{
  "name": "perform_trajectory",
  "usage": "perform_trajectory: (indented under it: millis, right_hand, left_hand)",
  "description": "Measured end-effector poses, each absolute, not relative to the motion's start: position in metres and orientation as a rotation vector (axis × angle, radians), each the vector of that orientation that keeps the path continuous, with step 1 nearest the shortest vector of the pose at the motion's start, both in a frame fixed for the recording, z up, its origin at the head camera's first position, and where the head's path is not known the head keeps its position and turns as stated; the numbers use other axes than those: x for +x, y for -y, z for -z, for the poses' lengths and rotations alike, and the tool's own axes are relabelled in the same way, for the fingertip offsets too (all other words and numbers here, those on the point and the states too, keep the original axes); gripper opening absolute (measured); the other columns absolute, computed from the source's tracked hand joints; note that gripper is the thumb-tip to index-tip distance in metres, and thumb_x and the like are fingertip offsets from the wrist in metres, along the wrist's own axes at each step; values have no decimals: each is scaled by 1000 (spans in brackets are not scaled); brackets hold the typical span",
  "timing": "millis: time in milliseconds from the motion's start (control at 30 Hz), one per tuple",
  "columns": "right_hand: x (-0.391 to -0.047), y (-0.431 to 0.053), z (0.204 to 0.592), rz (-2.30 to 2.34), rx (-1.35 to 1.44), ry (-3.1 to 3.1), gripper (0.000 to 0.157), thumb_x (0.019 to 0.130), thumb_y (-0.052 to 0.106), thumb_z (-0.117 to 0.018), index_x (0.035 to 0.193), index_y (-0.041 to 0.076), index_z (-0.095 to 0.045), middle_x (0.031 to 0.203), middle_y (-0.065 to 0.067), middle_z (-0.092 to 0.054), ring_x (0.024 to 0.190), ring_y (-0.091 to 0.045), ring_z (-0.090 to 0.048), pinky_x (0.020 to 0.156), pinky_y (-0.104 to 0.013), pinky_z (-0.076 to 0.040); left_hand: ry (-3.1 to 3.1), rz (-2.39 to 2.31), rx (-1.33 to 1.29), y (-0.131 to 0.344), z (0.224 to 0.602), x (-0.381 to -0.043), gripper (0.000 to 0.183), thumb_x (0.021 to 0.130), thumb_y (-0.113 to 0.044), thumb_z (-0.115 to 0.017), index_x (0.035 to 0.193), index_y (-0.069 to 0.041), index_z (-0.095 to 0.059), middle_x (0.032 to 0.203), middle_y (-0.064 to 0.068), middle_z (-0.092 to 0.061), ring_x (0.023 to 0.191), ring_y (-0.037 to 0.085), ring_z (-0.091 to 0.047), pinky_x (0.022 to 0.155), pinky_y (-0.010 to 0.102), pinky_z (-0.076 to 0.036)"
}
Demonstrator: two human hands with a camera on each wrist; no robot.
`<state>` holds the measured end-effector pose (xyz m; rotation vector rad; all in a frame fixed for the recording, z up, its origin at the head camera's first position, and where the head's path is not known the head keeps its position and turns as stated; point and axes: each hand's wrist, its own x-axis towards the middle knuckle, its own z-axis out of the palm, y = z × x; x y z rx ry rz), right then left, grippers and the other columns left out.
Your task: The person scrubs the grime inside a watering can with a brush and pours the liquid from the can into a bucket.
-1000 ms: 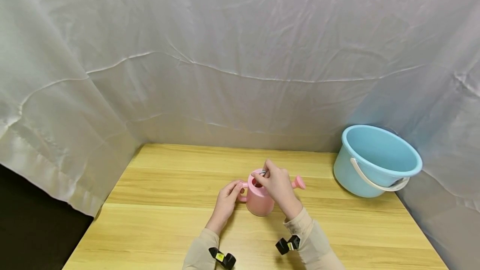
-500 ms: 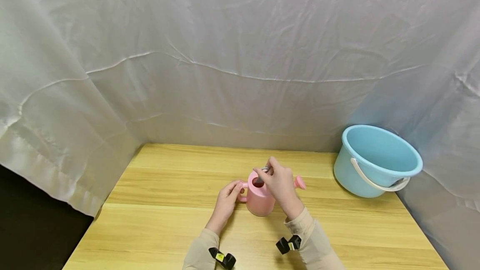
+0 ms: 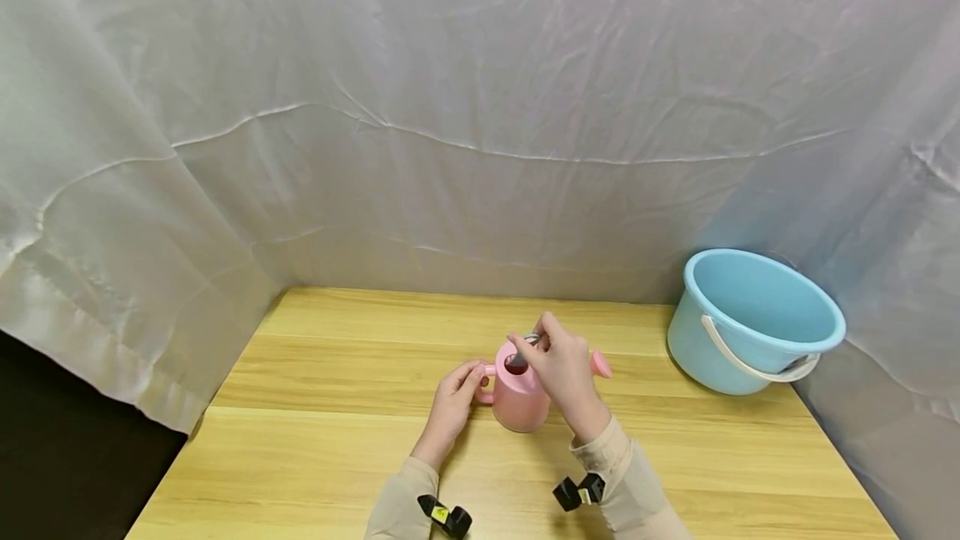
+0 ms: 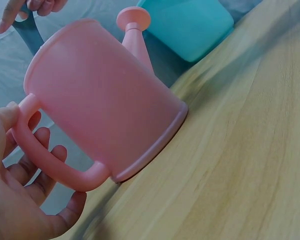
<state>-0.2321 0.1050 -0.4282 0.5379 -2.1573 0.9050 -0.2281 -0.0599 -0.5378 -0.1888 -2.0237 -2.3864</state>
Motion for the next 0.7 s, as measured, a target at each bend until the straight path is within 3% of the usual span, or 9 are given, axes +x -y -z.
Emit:
perform_trajectory:
  millis: [700]
  right_hand:
    - [-226, -103, 448, -867, 494, 2311, 37, 74, 16, -85, 71, 7, -49, 53, 6, -42, 47, 2, -29, 37, -10, -26]
  left_hand:
    - [1980, 2398, -211, 59, 540, -229, 35, 101, -22, -54, 118, 8, -62, 104, 33, -57, 89, 14, -56, 83, 52, -61]
